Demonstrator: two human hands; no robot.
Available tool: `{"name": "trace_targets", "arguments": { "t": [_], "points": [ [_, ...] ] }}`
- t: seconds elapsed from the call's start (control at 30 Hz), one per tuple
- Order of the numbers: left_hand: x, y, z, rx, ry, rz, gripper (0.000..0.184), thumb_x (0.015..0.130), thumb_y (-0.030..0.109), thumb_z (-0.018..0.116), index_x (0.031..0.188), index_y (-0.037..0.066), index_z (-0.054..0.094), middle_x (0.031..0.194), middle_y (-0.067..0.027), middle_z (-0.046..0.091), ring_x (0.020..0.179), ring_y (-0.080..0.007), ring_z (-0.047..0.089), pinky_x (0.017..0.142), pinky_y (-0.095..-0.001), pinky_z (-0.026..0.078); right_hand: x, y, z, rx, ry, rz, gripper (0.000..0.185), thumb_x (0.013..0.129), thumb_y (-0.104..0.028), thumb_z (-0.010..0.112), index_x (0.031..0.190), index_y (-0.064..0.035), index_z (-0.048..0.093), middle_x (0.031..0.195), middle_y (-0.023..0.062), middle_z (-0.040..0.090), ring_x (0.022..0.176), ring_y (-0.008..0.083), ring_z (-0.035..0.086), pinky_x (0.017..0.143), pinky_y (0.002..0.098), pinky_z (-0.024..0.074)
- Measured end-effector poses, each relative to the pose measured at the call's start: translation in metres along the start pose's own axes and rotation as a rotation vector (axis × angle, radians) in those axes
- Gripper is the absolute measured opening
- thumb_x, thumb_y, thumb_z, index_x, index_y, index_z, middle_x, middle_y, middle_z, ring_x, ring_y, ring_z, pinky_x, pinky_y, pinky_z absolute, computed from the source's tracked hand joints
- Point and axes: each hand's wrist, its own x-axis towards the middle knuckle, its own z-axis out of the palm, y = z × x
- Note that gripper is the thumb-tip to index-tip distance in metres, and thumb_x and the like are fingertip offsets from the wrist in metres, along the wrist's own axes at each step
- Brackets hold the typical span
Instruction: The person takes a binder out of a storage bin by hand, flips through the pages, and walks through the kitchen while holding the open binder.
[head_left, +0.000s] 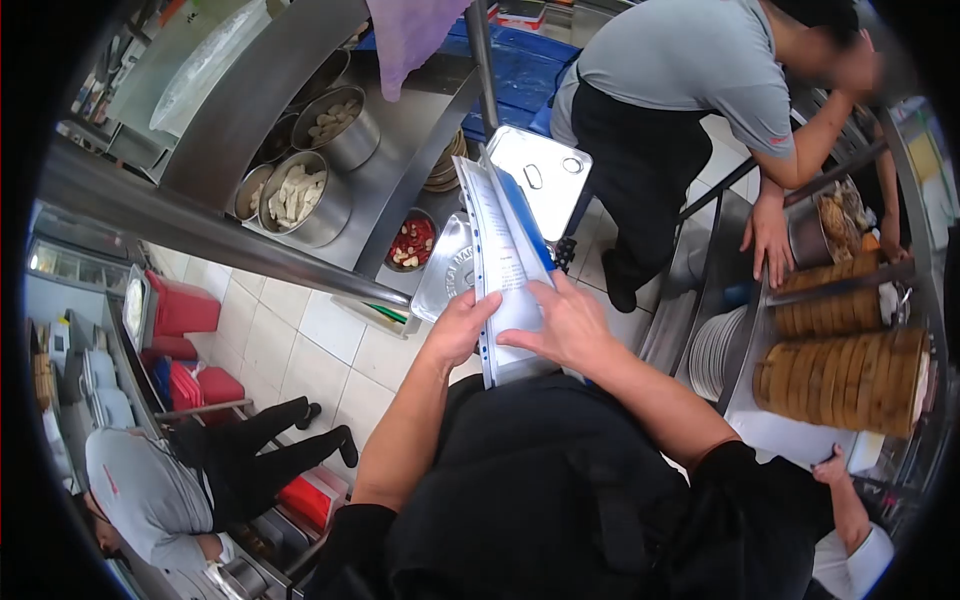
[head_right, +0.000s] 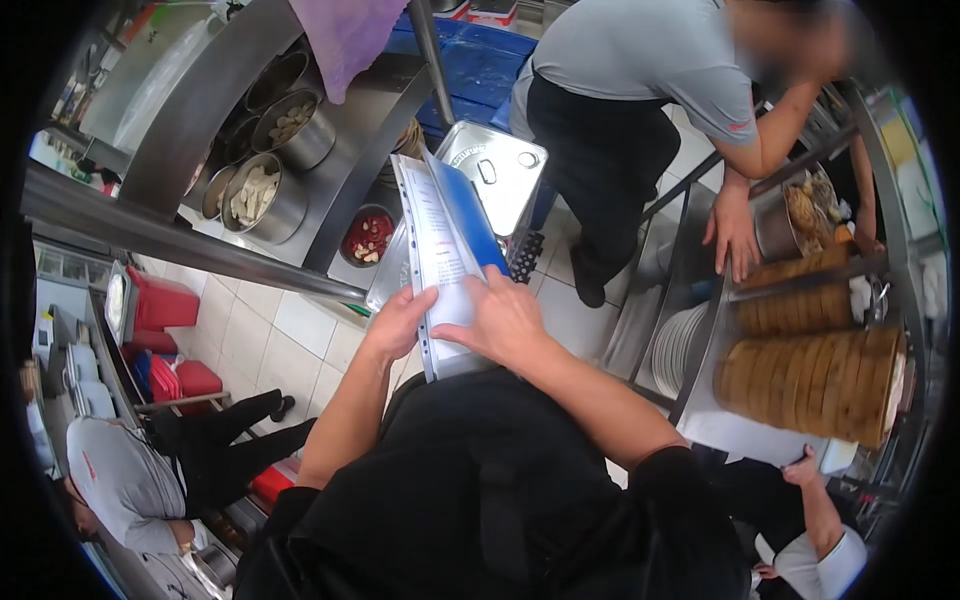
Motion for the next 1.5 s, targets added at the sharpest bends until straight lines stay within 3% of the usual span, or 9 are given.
{"name": "trace_targets", "arguments": {
  "t": [0.23, 0.37, 0.53, 0.67, 0.7, 0.8, 0.83, 1.03, 1.5],
  "points": [
    [-0.020, 0.019, 0.010, 0.064, 0.005, 0.043, 0.036, 0.103, 0.024, 0.058, 0.128, -0.001, 0.059, 0.115, -0.0078, 0.068, 0.101, -0.0151, 0.064, 0.088, -0.0312, 0.053, -0.002, -0.021, 0.008, -0.006, 0.079, 0.077, 0.066, 0.070, -0.044, 0.085, 0.115, 0.0001, 0.065, 0.107, 0.0201, 0.060, 0.095, 0.0387, 0.066, 0.083, 0.0472, 0.0536],
    [-0.021, 0.019, 0.001, 0.118, 0.014, 0.066, 0.038, 0.102, 0.025, 0.058, 0.128, -0.002, 0.058, 0.115, -0.0084, 0.068, 0.101, -0.0156, 0.065, 0.089, -0.0315, 0.052, 0.006, 0.001, 0.005, 0.189, 0.059, 0.166, 0.056, 0.073, -0.033, 0.085, 0.116, 0.0003, 0.069, 0.116, 0.0271, 0.066, 0.115, 0.0435, 0.060, 0.101, 0.0446, 0.0470],
    [-0.029, 0.025, -0.023, 0.148, 0.162, 0.103, 0.036, 0.103, 0.023, 0.056, 0.127, -0.004, 0.057, 0.116, -0.0102, 0.068, 0.102, -0.0174, 0.065, 0.091, -0.0321, 0.052, 0.009, 0.081, -0.006, 0.426, 0.010, 0.264, 0.051, 0.076, -0.030, 0.081, 0.115, 0.0001, 0.071, 0.116, 0.0252, 0.068, 0.106, 0.0300, 0.068, 0.095, 0.0364, 0.0508],
    [-0.046, 0.033, -0.055, 0.175, 0.271, 0.055, 0.037, 0.103, 0.021, 0.055, 0.128, -0.005, 0.056, 0.117, -0.0113, 0.067, 0.104, -0.0190, 0.065, 0.094, -0.0330, 0.051, 0.007, 0.153, -0.006, 0.632, -0.065, 0.323, 0.055, 0.082, -0.037, 0.079, 0.116, 0.0048, 0.070, 0.107, 0.0159, 0.072, 0.092, 0.0218, 0.069, 0.087, 0.0325, 0.0524],
    [-0.051, 0.036, -0.055, 0.186, 0.296, 0.051, 0.037, 0.103, 0.020, 0.054, 0.130, -0.006, 0.055, 0.119, -0.0125, 0.067, 0.105, -0.0197, 0.065, 0.095, -0.0336, 0.051, 0.010, 0.162, -0.004, 0.817, -0.077, 0.411, 0.056, 0.085, -0.040, 0.076, 0.113, 0.0074, 0.069, 0.097, 0.0146, 0.073, 0.086, 0.0216, 0.070, 0.083, 0.0319, 0.0529],
    [-0.057, 0.028, -0.060, 0.232, 0.411, 0.031, 0.037, 0.104, 0.018, 0.052, 0.131, -0.006, 0.053, 0.122, -0.0142, 0.066, 0.107, -0.0211, 0.065, 0.095, -0.0345, 0.051, 0.013, 0.185, 0.005, 0.800, -0.089, 0.638, 0.051, 0.087, -0.037, 0.076, 0.110, 0.0079, 0.070, 0.093, 0.0142, 0.073, 0.080, 0.0199, 0.069, 0.078, 0.0323, 0.0535],
    [-0.060, 0.024, -0.061, 0.227, 0.432, 0.033, 0.038, 0.104, 0.018, 0.051, 0.134, -0.006, 0.051, 0.123, -0.0151, 0.064, 0.108, -0.0225, 0.064, 0.096, -0.0352, 0.051, 0.012, 0.191, 0.012, 0.850, -0.084, 0.622, 0.041, 0.090, -0.030, 0.073, 0.107, 0.0079, 0.070, 0.092, 0.0137, 0.073, 0.078, 0.0189, 0.069, 0.073, 0.0323, 0.0540],
    [-0.062, 0.010, -0.055, 0.208, 0.541, 0.096, 0.041, 0.102, 0.012, 0.047, 0.139, -0.004, 0.047, 0.128, -0.0176, 0.061, 0.112, -0.0268, 0.063, 0.097, -0.0376, 0.051, 0.009, 0.238, 0.044, 0.994, -0.057, 0.659, 0.032, 0.093, -0.019, 0.068, 0.109, 0.0087, 0.068, 0.092, 0.0134, 0.073, 0.077, 0.0185, 0.069, 0.072, 0.0322, 0.0547],
    [-0.061, -0.002, -0.049, 0.150, 0.634, 0.053, 0.039, 0.101, 0.011, 0.047, 0.137, -0.004, 0.047, 0.126, -0.0179, 0.062, 0.110, -0.0260, 0.064, 0.096, -0.0369, 0.051, 0.002, 0.257, 0.052, 0.990, -0.061, 0.684, 0.034, 0.093, -0.019, 0.068, 0.114, 0.0079, 0.066, 0.097, 0.0123, 0.072, 0.080, 0.0179, 0.068, 0.074, 0.0315, 0.0544]
  ]
}}
